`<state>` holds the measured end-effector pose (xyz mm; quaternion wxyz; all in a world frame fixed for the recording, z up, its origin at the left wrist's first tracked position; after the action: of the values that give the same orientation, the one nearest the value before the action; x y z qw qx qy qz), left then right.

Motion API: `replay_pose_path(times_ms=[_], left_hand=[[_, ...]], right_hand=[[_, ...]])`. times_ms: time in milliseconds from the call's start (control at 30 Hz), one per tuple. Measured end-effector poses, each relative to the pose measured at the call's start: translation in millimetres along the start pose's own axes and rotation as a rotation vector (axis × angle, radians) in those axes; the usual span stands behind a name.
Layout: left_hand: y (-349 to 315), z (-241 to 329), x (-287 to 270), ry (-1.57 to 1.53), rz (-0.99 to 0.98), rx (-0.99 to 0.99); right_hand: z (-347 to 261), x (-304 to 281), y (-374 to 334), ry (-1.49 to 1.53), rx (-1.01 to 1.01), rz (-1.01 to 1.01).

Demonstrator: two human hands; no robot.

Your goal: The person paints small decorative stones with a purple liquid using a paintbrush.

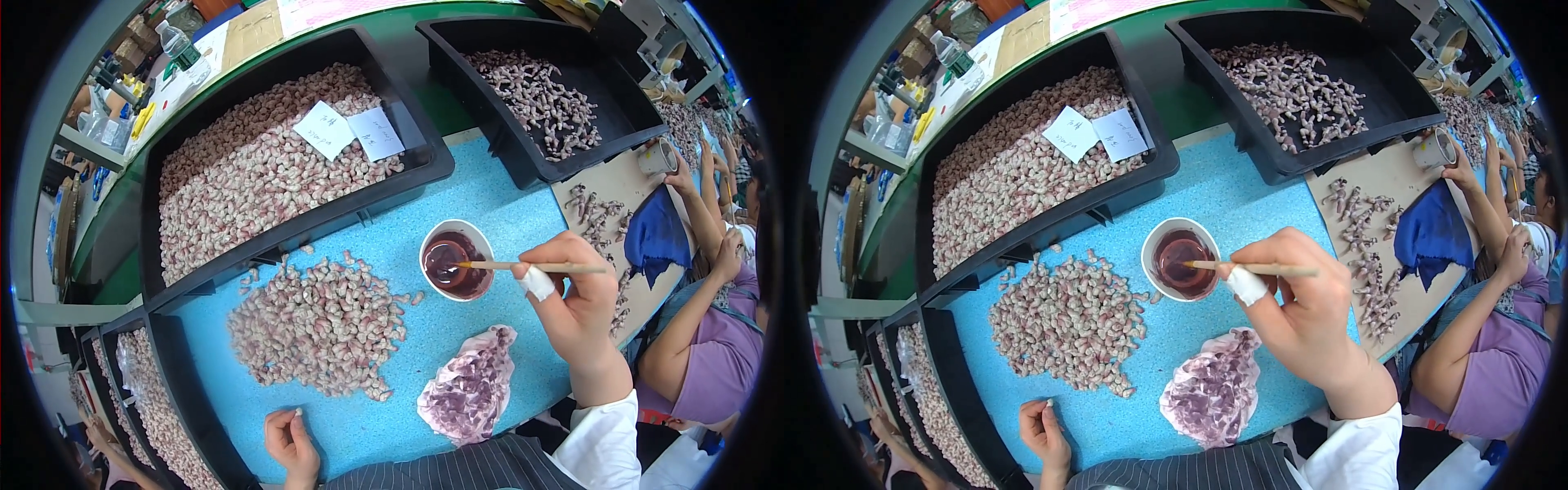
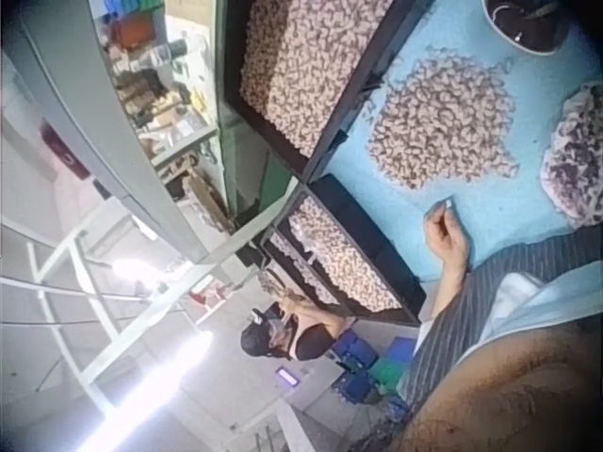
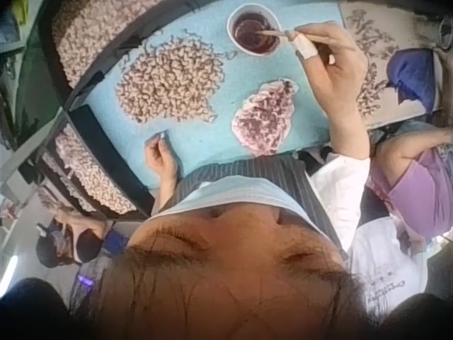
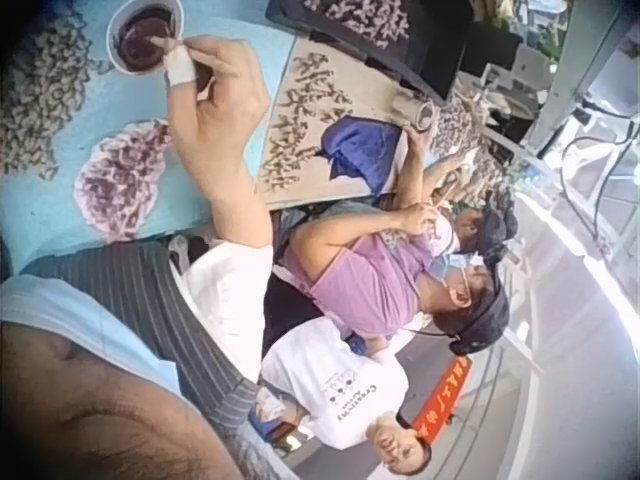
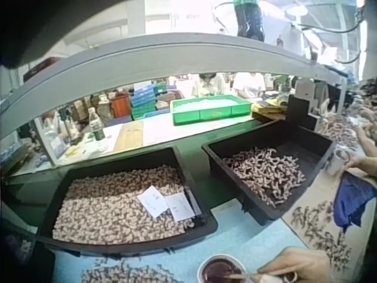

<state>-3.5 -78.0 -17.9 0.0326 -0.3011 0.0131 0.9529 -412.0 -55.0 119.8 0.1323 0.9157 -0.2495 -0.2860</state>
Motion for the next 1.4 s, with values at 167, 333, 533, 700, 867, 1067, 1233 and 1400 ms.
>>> replay_pose_path(times_ms=[167,333,533,700,867,1067,1233,1400], left_hand=[[-3,5,0,-0.122,-0.007,-0.092],[-4,102,8,0.256,-0.146,0.469],[27,200,123,0.265,-0.498,0.766],[45,210,178,0.327,-0.534,0.763],[55,202,203,0.270,-0.545,0.727],[58,203,212,0.297,-0.558,0.702],[60,206,212,0.302,-0.544,0.708],[59,202,210,0.325,-0.528,0.723]], right_hand=[[1,5,-3,0.029,-0.043,0.033],[-1,5,-2,0.018,-0.006,0.053],[-2,11,0,0.000,-0.074,0.018],[-3,21,2,0.053,-0.110,0.010],[15,25,0,0.187,0.069,-0.011],[23,23,-1,0.304,0.178,-0.003],[19,21,-4,0.246,0.149,-0.038],[1,22,-4,0.175,0.029,-0.145]])
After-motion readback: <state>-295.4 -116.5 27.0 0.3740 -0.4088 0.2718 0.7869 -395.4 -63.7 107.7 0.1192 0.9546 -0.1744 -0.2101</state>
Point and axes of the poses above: each hand's wrist, its own y-axis towards the middle knuckle, its own x-axis out of the palm, z = x × y, the point moved 10 cm from there along y, towards the middle knuckle, and after that the axes turned 5 degrees about y, right-handed, at the moved point
